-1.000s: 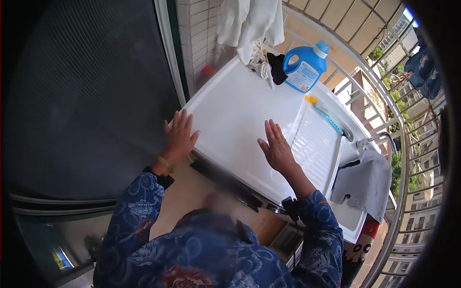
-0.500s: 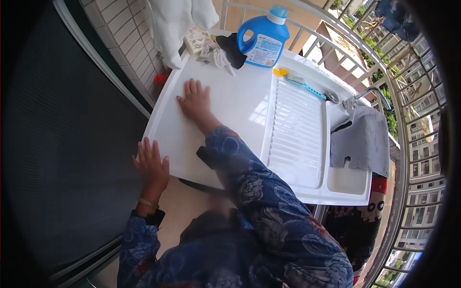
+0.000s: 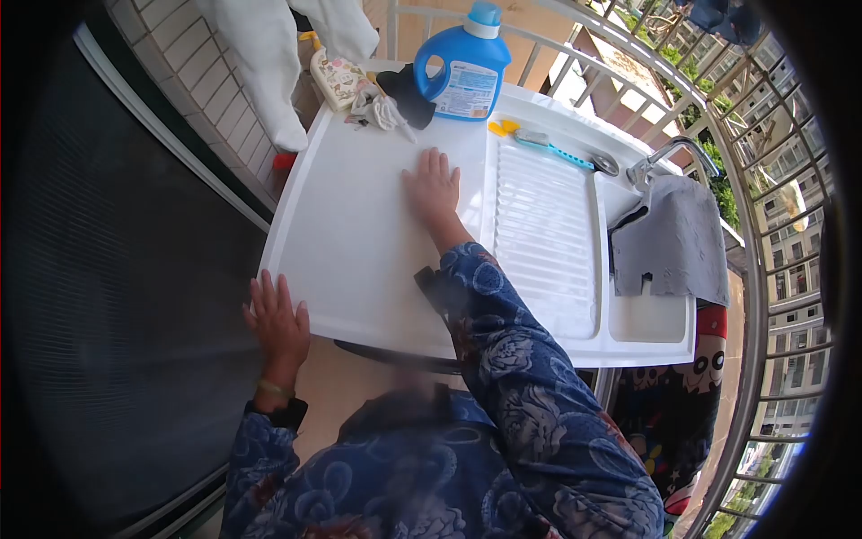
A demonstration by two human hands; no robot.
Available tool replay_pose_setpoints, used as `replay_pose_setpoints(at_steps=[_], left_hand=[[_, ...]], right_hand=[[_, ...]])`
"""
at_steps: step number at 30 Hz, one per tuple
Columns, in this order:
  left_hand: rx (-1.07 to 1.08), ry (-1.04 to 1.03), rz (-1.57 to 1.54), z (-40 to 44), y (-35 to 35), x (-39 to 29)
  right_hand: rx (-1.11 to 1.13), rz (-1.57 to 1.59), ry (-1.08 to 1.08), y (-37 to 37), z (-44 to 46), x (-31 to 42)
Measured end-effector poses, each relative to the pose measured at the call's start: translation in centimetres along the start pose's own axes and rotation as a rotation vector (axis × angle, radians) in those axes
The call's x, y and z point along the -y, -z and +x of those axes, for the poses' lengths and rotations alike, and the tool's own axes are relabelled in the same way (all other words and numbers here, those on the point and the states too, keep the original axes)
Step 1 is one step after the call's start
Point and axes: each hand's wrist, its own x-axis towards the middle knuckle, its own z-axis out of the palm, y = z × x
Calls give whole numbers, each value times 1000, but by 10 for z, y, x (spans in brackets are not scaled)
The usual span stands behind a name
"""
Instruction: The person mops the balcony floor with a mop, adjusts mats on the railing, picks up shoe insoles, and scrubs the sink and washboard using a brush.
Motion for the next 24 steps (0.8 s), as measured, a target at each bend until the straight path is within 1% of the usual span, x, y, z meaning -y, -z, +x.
replay_pose_setpoints(at_steps=[3,6,9,10,12,15,17,19,21,23,24], left_hand=[[-6,-12,-32,0,4,0],[-7,-8,-41,1,7,2],[-45,-3,-33,1,0,5],[-62,-7,-35,1,-4,5],[-66,-2,-32,0,-3,5],[-84,-31,-33,0,-3,4],[-93,-34,-7,-1,-7,4],[-101,-35,13,0,-14,6],[-108,-41,14,0,-18,8],[-115,-36,30,1,-24,10],[-111,-29,36,1,-25,10]], right_hand=[[22,15,-3,5,-4,-15],[56,46,-73,10,-7,-43],[73,26,-92,20,-15,-76],[110,-10,-114,22,-16,-84],[173,-107,-195,37,-23,-121],[74,-179,-126,78,-45,-189],[-70,-43,-119,101,-61,-246],[-33,251,-240,126,-73,-307],[-59,617,-576,137,-83,-361],[-155,753,-722,152,-90,-399],[-175,758,-762,158,-90,-417]])
